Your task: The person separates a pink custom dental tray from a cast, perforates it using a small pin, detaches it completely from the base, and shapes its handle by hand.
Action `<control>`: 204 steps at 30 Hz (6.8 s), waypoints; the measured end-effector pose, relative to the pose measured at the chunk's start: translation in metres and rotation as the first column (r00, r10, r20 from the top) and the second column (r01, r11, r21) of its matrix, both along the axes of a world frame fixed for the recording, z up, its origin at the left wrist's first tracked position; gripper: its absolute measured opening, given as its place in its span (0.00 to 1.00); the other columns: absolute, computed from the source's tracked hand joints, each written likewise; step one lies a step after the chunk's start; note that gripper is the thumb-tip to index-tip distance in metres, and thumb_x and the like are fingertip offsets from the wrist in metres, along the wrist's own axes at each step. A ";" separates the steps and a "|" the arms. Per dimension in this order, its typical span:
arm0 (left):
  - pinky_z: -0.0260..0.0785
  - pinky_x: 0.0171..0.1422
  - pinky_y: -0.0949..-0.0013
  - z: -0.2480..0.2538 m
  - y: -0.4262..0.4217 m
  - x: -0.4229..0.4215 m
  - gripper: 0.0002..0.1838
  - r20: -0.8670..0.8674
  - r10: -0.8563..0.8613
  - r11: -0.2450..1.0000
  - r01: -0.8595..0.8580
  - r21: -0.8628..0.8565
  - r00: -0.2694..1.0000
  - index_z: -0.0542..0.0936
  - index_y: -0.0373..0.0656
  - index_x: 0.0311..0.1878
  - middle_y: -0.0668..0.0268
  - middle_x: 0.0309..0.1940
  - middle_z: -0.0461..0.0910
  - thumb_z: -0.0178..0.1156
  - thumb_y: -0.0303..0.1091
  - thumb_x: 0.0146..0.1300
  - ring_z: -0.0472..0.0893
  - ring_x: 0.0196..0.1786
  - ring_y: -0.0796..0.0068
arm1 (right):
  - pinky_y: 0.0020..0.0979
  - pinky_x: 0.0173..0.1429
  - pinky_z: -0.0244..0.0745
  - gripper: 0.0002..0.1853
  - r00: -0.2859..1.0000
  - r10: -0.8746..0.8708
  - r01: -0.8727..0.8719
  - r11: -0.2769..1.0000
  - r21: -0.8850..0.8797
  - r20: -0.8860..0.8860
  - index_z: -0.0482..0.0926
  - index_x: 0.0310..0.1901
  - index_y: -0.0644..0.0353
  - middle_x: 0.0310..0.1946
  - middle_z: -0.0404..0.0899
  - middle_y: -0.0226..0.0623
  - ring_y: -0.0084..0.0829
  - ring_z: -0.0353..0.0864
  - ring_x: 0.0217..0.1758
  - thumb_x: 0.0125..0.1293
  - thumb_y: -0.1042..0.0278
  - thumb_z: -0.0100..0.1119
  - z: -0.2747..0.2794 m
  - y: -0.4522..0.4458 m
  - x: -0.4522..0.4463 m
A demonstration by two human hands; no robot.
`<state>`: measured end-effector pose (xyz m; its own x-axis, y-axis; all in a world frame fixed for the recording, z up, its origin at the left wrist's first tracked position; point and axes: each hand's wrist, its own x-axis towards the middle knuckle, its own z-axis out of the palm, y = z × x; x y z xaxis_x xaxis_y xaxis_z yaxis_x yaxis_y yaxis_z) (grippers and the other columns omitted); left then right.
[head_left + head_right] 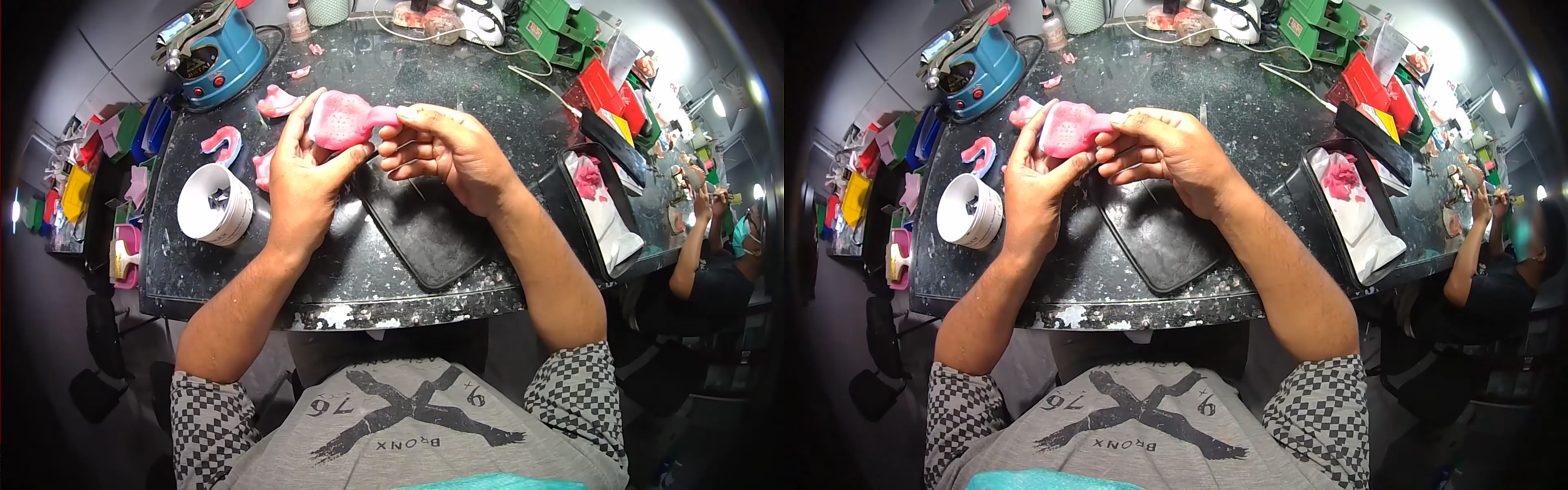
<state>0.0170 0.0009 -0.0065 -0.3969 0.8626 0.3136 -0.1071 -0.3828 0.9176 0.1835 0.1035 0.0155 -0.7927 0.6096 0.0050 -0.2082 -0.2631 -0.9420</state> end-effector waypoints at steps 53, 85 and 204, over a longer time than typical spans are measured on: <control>0.77 0.65 0.62 0.013 -0.005 -0.007 0.35 0.220 -0.480 0.831 0.520 -0.198 0.849 0.68 0.33 0.70 0.58 0.56 0.80 0.69 0.22 0.59 0.83 0.57 0.66 | 0.38 0.69 0.72 0.18 0.986 0.003 0.148 0.474 0.868 -0.170 0.89 0.50 0.56 0.50 0.87 0.40 0.38 0.82 0.60 0.56 0.77 0.69 0.005 0.014 0.008; 0.79 0.60 0.66 0.019 -0.007 -0.004 0.28 0.251 -0.529 0.754 0.585 -0.300 0.811 0.74 0.35 0.64 0.60 0.51 0.83 0.66 0.24 0.59 0.86 0.51 0.67 | 0.32 0.61 0.78 0.20 0.972 0.181 -0.003 0.643 0.766 -0.149 0.89 0.50 0.57 0.47 0.88 0.40 0.30 0.86 0.52 0.55 0.84 0.64 0.018 0.005 0.015; 0.81 0.63 0.60 0.000 0.000 -0.005 0.18 0.502 -0.262 0.934 0.348 -0.084 0.824 0.67 0.37 0.60 0.60 0.54 0.76 0.58 0.31 0.73 0.82 0.57 0.69 | 0.27 0.49 0.83 0.11 0.928 -0.324 0.342 0.536 0.772 -0.186 0.86 0.48 0.62 0.42 0.87 0.38 0.28 0.88 0.44 0.63 0.76 0.67 -0.017 -0.010 -0.011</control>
<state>0.0123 0.0008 -0.0061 -0.1675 0.9859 -0.0019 -0.6314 -0.1058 0.7682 0.1722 0.0936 -0.0010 -0.5277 0.5795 0.6210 -0.1417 0.6608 -0.7371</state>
